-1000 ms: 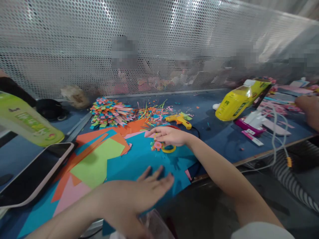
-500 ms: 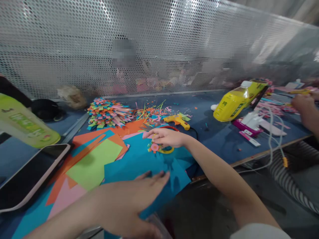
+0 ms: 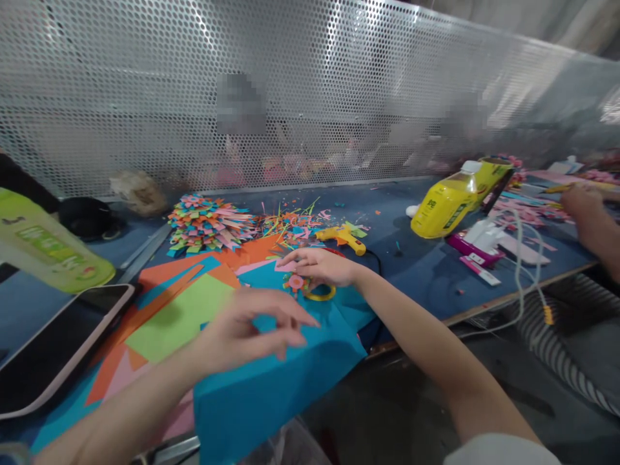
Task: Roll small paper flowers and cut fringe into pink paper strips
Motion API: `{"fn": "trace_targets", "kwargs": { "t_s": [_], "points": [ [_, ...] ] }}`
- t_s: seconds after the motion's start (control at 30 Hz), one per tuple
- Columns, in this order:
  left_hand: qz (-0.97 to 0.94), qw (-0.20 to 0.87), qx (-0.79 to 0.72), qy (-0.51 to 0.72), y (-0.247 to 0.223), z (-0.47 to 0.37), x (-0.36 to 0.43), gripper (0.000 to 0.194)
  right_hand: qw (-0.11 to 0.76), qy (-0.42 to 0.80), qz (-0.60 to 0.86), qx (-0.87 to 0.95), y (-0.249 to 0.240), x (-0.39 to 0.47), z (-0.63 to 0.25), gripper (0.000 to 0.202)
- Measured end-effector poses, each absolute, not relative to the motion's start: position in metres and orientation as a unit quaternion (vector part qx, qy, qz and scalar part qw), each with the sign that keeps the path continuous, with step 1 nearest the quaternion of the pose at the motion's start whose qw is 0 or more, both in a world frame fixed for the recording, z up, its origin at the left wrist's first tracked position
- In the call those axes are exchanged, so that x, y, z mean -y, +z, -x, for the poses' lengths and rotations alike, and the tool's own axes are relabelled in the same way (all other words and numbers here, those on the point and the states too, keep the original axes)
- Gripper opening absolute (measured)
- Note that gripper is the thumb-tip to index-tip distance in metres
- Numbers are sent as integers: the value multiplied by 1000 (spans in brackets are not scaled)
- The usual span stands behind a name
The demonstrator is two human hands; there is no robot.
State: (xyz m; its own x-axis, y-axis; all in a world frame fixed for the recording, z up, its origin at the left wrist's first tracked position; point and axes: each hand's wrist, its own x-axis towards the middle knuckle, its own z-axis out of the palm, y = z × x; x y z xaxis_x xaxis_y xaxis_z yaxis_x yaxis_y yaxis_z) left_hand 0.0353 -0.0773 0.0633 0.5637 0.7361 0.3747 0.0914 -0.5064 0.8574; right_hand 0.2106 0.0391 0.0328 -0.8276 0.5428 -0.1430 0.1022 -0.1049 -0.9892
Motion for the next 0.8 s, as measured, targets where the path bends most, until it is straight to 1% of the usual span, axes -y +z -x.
{"fn": "trace_targets", "kwargs": {
  "t_s": [0.03,0.07,0.1,0.13,0.17,0.3,0.37,0.5,0.67,0.8],
  "points": [
    [-746,363,-319,457,64,-30,71,13,169,698,245,651,31,-41,-210,23],
    [-711,307,-380,505,64,-26,64,14,184,695,240,652,29,-42,-209,23],
    [-672,261,-435,540,62,-23,57,25,200,691,235,654,28,-44,-209,22],
    [-643,243,-475,549,59,-21,50,37,216,685,232,656,28,-44,-208,22],
    [-637,249,-494,537,55,-20,43,43,229,678,232,658,28,-45,-208,22],
    [-633,341,-525,456,34,-19,27,42,253,643,245,680,29,-43,-205,24],
    [-626,385,-515,441,27,-20,25,44,260,620,243,699,28,-43,-204,26],
    [-591,471,-486,438,21,-22,25,56,303,572,242,723,26,-43,-204,27],
    [-568,516,-477,429,18,-23,23,61,341,539,259,725,27,-40,-203,28],
    [-576,524,-462,423,15,-24,23,57,349,534,256,726,26,-41,-202,28]
  ]
}}
